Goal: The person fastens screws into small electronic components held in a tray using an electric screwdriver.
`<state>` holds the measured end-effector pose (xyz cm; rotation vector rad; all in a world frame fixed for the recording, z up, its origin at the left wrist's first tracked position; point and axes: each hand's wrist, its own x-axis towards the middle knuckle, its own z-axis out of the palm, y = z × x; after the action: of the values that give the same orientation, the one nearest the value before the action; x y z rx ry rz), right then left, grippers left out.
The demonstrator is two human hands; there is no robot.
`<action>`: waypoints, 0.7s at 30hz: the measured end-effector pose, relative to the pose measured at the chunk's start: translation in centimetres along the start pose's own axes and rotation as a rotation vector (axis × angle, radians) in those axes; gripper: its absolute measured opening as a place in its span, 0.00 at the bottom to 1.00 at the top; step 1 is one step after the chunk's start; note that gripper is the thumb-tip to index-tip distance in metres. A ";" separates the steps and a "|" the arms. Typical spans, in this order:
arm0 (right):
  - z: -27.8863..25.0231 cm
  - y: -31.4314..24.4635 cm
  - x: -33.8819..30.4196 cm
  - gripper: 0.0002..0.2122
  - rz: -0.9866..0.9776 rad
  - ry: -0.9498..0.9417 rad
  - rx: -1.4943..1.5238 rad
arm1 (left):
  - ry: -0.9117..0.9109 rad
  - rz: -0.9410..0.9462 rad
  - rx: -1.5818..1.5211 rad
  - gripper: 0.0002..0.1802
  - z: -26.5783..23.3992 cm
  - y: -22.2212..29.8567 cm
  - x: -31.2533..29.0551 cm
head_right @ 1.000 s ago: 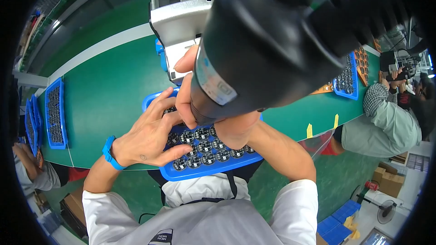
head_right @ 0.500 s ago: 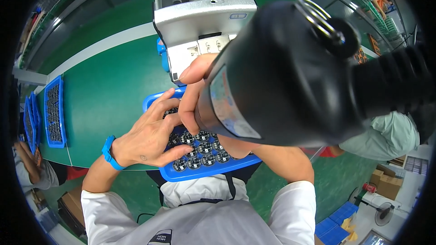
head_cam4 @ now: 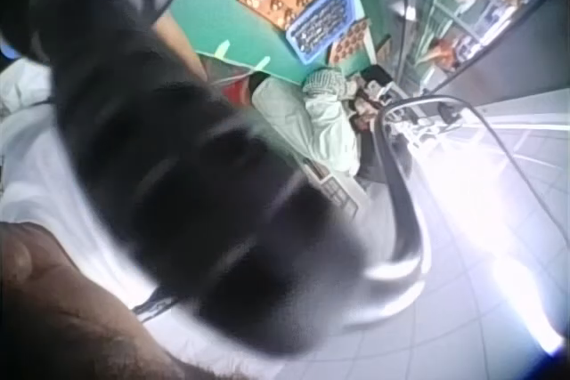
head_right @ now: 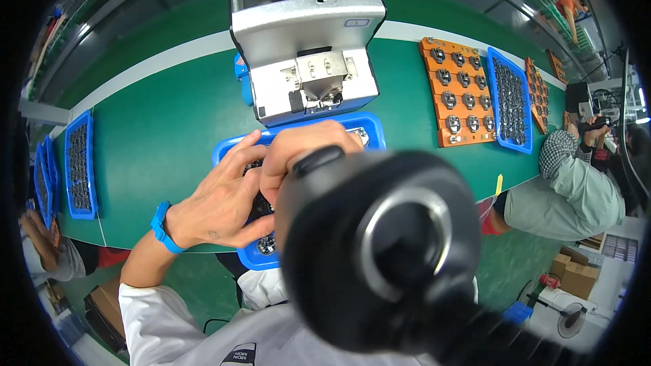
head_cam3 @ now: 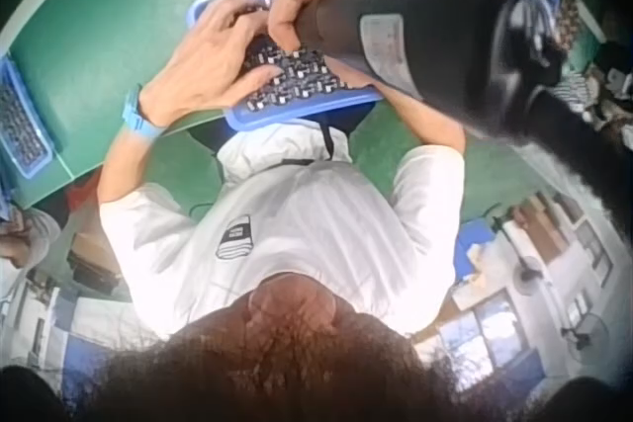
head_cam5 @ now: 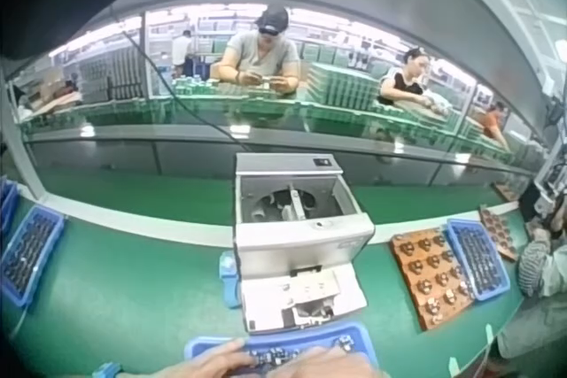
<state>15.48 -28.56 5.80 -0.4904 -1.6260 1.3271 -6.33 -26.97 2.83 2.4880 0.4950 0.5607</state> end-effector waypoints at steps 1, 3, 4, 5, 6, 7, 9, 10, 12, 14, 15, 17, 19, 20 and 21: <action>0.1 0.1 0.1 0.12 -0.025 -0.008 -0.034 | 0.001 -0.004 0.001 0.30 0.1 -0.1 -0.1; -0.2 0.9 0.7 0.17 -0.127 -0.150 0.055 | 0.011 0.025 0.010 0.31 0.2 -0.1 -0.1; 0.3 0.7 0.4 0.19 -0.111 -0.085 0.058 | 0.011 0.025 0.011 0.31 0.2 -0.1 -0.1; 0.5 0.5 0.2 0.22 -0.096 -0.021 0.060 | 0.010 0.016 0.017 0.31 0.1 0.0 -0.1; -0.2 0.2 0.3 0.22 -0.097 -0.020 0.060 | 0.009 0.006 0.024 0.30 0.1 0.1 -0.1; -1.5 -0.2 0.5 0.27 -0.030 -0.066 0.104 | 0.033 -0.008 0.015 0.30 0.2 0.2 0.0; -1.3 0.0 1.0 0.41 -0.111 0.042 0.416 | 0.018 -0.033 -0.018 0.30 0.5 0.0 -0.2; -2.3 -0.7 1.2 0.42 -0.104 0.085 0.258 | 0.016 -0.035 -0.014 0.30 0.5 0.0 -0.3; -2.2 -0.8 2.9 0.43 -0.352 0.188 0.347 | 0.041 -0.024 -0.011 0.30 0.6 -0.1 -0.1; -2.5 -1.3 4.2 0.43 -0.424 0.286 0.325 | 0.042 -0.005 -0.012 0.28 0.3 0.0 0.0; -2.7 -1.5 4.3 0.43 -0.428 0.287 0.331 | 0.047 0.013 -0.015 0.27 0.1 0.0 0.0; -3.2 -1.8 4.4 0.42 -0.281 0.358 0.044 | 0.072 0.009 -0.027 0.24 -0.6 -0.1 -0.4; -3.6 -0.4 4.3 0.42 -0.350 0.366 0.208 | 0.207 0.032 -0.009 0.17 -0.9 -0.7 -0.8; -3.7 0.6 4.2 0.42 -0.413 0.370 0.374 | 0.236 0.046 0.055 0.15 -1.4 -1.1 -1.1; -3.7 1.0 3.8 0.41 -0.393 0.387 0.373 | 0.264 0.060 0.119 0.14 -2.1 -1.3 -1.2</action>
<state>16.56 -23.32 6.27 -0.1716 -1.0571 1.1180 -8.65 -25.62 3.35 2.5603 0.5695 0.9159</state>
